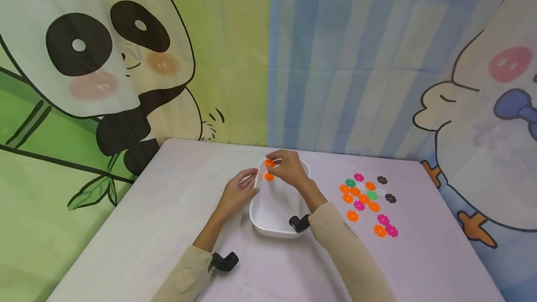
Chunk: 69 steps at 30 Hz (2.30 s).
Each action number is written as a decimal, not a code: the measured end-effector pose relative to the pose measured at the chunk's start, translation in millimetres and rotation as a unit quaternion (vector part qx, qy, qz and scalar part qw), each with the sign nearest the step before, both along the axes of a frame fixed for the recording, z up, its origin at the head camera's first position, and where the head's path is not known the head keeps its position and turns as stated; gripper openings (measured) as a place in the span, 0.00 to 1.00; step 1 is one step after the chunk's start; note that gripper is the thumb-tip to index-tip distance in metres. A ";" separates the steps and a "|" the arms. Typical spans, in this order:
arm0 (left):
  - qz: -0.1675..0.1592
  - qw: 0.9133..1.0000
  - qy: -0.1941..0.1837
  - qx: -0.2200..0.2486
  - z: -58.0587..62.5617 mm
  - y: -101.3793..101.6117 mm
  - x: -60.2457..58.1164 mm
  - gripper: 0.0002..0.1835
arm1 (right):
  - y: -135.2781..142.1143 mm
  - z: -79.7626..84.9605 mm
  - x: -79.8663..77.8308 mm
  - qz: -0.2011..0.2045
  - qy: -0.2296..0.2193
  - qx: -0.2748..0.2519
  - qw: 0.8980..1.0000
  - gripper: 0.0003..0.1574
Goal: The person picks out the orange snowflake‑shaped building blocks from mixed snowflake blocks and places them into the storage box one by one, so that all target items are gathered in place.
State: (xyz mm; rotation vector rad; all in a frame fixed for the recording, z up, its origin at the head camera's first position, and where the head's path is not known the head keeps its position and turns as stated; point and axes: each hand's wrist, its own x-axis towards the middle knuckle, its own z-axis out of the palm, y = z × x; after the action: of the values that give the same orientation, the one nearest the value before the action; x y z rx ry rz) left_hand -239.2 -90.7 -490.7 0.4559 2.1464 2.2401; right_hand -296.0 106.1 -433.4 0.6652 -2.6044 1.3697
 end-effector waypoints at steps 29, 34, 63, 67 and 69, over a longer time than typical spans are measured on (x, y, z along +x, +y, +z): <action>-0.011 1.000 -0.021 -0.005 2.6 -1.3 -4.1 0.33 | -5.1 -45.3 -13.9 0.085 -0.024 0.110 0.990 0.18; 0.001 1.000 -0.023 -0.016 3.6 -1.0 -3.1 0.32 | -5.9 -47.5 -13.0 0.096 -0.009 0.142 0.985 0.18; 0.016 0.999 -0.032 -0.007 3.4 3.1 -2.1 0.32 | 79.4 59.8 3.1 0.030 0.092 0.091 0.991 0.19; 0.020 0.999 -0.032 -0.016 2.7 3.5 -1.8 0.32 | 126.5 52.5 15.1 -0.020 0.056 0.121 0.991 0.19; 0.019 0.999 -0.031 -0.019 1.8 3.4 -1.7 0.31 | 148.6 41.4 20.5 -0.044 0.036 0.135 0.989 0.18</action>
State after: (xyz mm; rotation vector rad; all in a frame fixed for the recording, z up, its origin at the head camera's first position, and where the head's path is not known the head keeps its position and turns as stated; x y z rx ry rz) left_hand -240.8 -87.3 -488.9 0.3417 2.1821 2.1966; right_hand -275.4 254.7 -392.0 0.6115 -2.7496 0.9588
